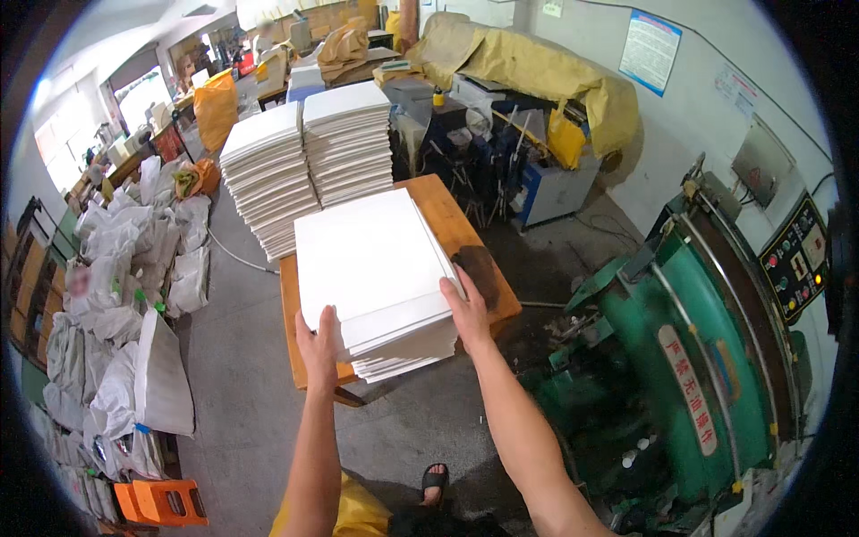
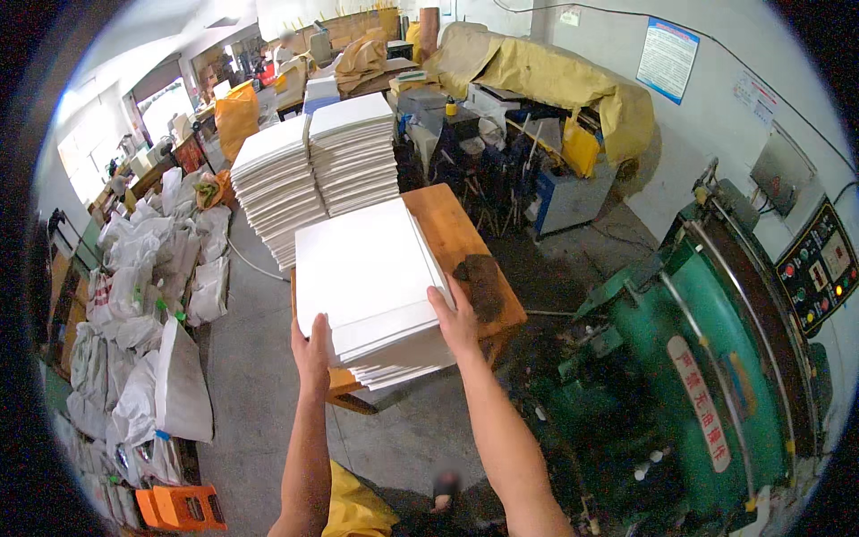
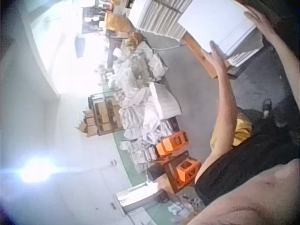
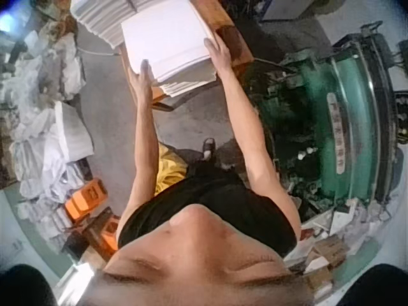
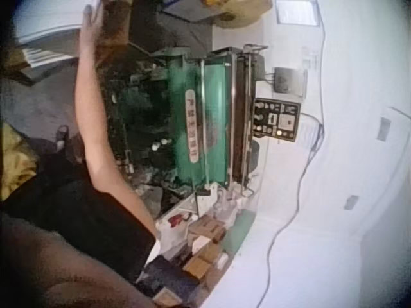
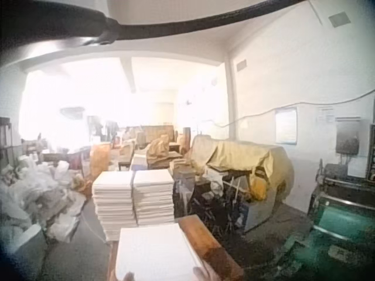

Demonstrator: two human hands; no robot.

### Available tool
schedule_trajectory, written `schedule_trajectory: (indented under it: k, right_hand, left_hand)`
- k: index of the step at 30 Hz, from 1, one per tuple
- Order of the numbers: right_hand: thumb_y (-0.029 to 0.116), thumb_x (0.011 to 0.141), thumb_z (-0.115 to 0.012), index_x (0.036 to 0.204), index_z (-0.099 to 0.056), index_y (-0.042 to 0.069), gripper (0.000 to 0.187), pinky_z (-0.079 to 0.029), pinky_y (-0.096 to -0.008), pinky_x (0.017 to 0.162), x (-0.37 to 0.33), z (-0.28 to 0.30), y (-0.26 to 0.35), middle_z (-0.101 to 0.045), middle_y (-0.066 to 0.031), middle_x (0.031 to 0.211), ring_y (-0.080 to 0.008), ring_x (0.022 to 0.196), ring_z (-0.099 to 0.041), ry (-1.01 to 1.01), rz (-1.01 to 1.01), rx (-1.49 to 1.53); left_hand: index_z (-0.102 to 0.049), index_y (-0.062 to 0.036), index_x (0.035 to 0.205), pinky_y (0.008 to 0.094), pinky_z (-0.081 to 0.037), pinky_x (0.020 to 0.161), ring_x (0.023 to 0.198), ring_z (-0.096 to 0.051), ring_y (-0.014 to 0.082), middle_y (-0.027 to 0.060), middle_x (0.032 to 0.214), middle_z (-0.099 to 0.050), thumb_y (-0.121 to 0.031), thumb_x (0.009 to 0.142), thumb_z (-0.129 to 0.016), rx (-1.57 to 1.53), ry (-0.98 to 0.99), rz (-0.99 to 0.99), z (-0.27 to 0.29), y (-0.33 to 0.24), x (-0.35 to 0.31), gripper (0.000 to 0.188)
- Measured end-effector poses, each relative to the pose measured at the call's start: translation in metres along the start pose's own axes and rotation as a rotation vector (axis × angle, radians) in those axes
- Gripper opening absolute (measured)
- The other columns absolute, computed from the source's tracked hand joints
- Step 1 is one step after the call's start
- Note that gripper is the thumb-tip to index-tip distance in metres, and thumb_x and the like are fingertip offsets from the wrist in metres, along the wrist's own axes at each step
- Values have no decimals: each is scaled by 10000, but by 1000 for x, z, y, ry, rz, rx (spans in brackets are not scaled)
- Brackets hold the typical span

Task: The person takes a square paper sheet from a stack, places it onto the bed of a die-cutting machine, removes the waste paper frame after the cut, and stacks the finished circular paper disc on a pile.

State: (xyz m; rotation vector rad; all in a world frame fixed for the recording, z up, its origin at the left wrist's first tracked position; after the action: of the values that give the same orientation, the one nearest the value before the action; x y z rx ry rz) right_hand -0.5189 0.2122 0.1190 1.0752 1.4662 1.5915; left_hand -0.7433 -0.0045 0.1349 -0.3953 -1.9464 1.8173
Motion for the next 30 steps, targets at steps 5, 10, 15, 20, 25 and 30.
schedule_trajectory:
  k: [5, 10, 15, 20, 25, 30]
  right_hand:
    - [655, 848, -554, 1454, -337, 20, 903, -340, -407, 1070, 4, 9, 15, -403, -214, 1446, -338, 1326, -402, 95, -72, -81]
    - [491, 882, -625, 1367, -428, 2, 717, -394, -426, 1020, -106, 65, 19, -484, -209, 1346, -313, 1250, -465, 2, 81, -236]
    - [256, 929, -636, 1141, -641, 1, 331, -491, -301, 859, -329, 110, -117, -675, -72, 1045, -143, 958, -622, 287, -543, -152]
    - [293, 929, -636, 1175, -637, 26, 363, -492, -320, 872, -499, 198, -160, -666, -83, 1095, -170, 999, -616, -20, -975, 15]
    - [247, 958, -564, 1125, -642, 8, 301, -510, -340, 828, -514, 300, -35, -674, -85, 1048, -177, 942, -627, -368, -802, 293]
    - [253, 898, -638, 1135, -580, -39, 381, -531, -337, 761, -555, 584, -92, -656, -121, 971, -216, 839, -638, -1029, -418, 250]
  left_hand:
    - [-454, 17, 1300, 368, -465, 878, 1095, -531, 249, 164, 1191, -549, -357, 899, -650, -58, 168, 125, -5, 11, 27, 583]
    - [-555, 43, 1121, 258, -388, 526, 625, -531, 124, 58, 817, -593, -477, 857, -658, 170, 212, 288, 12, -8, 83, 592]
    - [-599, 46, 1080, 329, -510, 683, 781, -657, 208, 105, 920, -665, -247, 896, -640, -21, 455, 290, 14, 24, 123, 348]
    - [-529, 41, 1272, 340, -433, 949, 1091, -573, 228, 119, 1162, -618, -251, 908, -579, 101, 159, 209, 96, 16, 97, 469]
    - [-518, 20, 1284, 395, -398, 1002, 1171, -514, 262, 163, 1279, -535, -365, 922, -508, 137, 269, 84, 219, 49, 80, 529]
    - [-439, 12, 1338, 408, -429, 985, 1163, -528, 283, 155, 1268, -542, -320, 880, -583, -217, 385, 255, 62, 4, -35, 584]
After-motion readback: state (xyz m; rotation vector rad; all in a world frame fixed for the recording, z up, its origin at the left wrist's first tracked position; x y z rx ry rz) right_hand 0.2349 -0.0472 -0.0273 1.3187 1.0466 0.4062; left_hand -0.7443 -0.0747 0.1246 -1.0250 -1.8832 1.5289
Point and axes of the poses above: each hand's wrist, its own x-axis towards the middle knuckle, its own z-axis out of the back of the hand, y = z × x, the point moved 9 cm from there along x, towards the middle knuckle
